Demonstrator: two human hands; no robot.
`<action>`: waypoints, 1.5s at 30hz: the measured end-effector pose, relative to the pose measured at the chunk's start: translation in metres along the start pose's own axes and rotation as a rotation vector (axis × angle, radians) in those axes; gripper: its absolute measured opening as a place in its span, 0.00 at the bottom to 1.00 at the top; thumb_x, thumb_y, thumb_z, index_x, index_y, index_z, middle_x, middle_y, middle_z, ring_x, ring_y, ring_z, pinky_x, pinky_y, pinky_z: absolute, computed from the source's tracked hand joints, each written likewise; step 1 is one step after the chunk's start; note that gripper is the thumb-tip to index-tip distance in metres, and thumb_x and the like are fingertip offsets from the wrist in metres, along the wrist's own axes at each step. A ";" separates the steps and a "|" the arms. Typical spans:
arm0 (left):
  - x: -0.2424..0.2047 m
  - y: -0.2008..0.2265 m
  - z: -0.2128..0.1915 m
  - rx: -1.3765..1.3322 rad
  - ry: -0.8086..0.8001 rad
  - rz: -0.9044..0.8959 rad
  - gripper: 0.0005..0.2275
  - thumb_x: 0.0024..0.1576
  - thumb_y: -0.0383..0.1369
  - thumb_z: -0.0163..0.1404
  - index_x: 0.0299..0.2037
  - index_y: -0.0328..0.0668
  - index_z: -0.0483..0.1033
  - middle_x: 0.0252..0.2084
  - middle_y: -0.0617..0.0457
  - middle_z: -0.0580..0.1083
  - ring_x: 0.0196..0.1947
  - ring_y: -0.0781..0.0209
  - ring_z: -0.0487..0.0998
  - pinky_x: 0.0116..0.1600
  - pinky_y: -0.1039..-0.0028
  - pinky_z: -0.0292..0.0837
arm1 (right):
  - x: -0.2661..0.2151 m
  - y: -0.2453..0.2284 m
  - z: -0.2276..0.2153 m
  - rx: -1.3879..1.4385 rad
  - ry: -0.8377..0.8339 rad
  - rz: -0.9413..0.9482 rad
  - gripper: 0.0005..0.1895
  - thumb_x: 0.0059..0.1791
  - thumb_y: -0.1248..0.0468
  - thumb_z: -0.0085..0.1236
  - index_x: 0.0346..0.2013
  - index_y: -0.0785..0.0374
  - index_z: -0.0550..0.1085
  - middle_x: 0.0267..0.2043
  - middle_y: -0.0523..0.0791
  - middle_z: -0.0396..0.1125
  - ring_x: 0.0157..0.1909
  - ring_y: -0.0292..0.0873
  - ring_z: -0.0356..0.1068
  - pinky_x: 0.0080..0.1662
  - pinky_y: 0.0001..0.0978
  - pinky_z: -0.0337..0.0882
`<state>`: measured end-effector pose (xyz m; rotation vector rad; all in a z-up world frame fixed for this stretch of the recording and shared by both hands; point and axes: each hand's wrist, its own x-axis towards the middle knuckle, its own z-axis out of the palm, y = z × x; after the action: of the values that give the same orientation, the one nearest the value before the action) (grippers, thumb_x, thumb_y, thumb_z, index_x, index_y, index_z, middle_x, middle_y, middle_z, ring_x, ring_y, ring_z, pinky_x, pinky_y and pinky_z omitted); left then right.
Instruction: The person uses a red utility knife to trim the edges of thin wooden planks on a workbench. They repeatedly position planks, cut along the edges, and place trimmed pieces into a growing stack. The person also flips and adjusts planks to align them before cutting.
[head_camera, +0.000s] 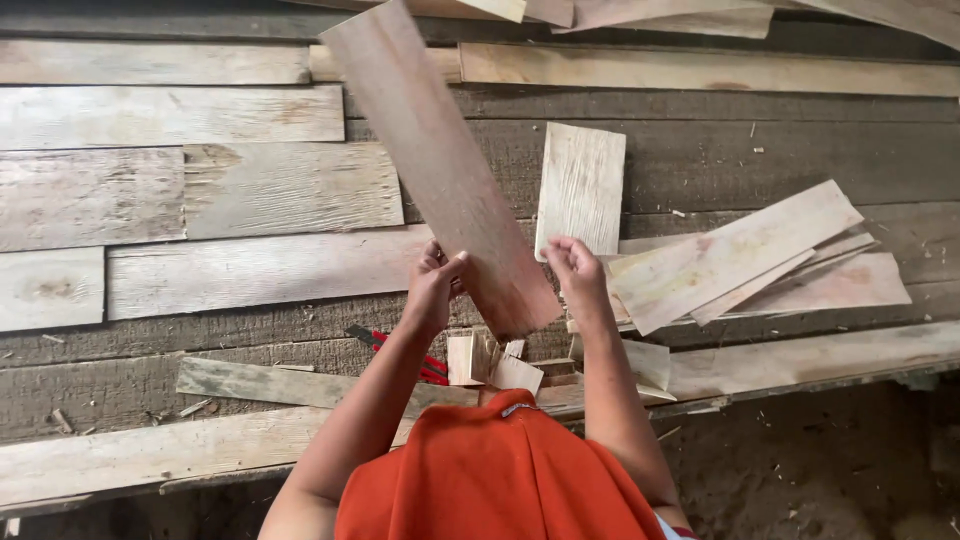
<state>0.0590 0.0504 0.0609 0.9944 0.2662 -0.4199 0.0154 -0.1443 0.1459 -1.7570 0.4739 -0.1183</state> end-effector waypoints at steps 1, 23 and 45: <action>0.008 -0.015 -0.013 -0.046 0.056 0.039 0.15 0.60 0.27 0.53 0.56 0.44 0.67 0.47 0.50 0.77 0.44 0.57 0.81 0.42 0.68 0.81 | -0.003 0.008 0.002 -0.058 -0.021 0.031 0.14 0.52 0.60 0.58 0.51 0.61 0.77 0.42 0.46 0.76 0.43 0.36 0.71 0.53 0.33 0.72; -0.037 -0.103 -0.073 -0.182 0.588 0.192 0.16 0.50 0.29 0.65 0.45 0.52 0.72 0.38 0.63 0.74 0.34 0.73 0.74 0.37 0.85 0.72 | -0.104 0.133 0.121 -1.181 -0.457 -0.599 0.16 0.38 0.56 0.56 0.38 0.53 0.69 0.42 0.47 0.66 0.51 0.55 0.67 0.49 0.49 0.68; -0.073 -0.052 -0.065 -0.304 0.519 0.138 0.10 0.57 0.31 0.60 0.39 0.41 0.69 0.31 0.53 0.75 0.28 0.62 0.79 0.36 0.68 0.82 | -0.138 0.091 0.138 -1.078 -0.835 -0.119 0.26 0.44 0.48 0.55 0.50 0.58 0.63 0.47 0.52 0.65 0.46 0.62 0.75 0.50 0.58 0.73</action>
<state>-0.0311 0.0973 0.0171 0.8022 0.7029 0.0155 -0.0879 0.0183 0.0488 -2.6292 -0.2653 0.9157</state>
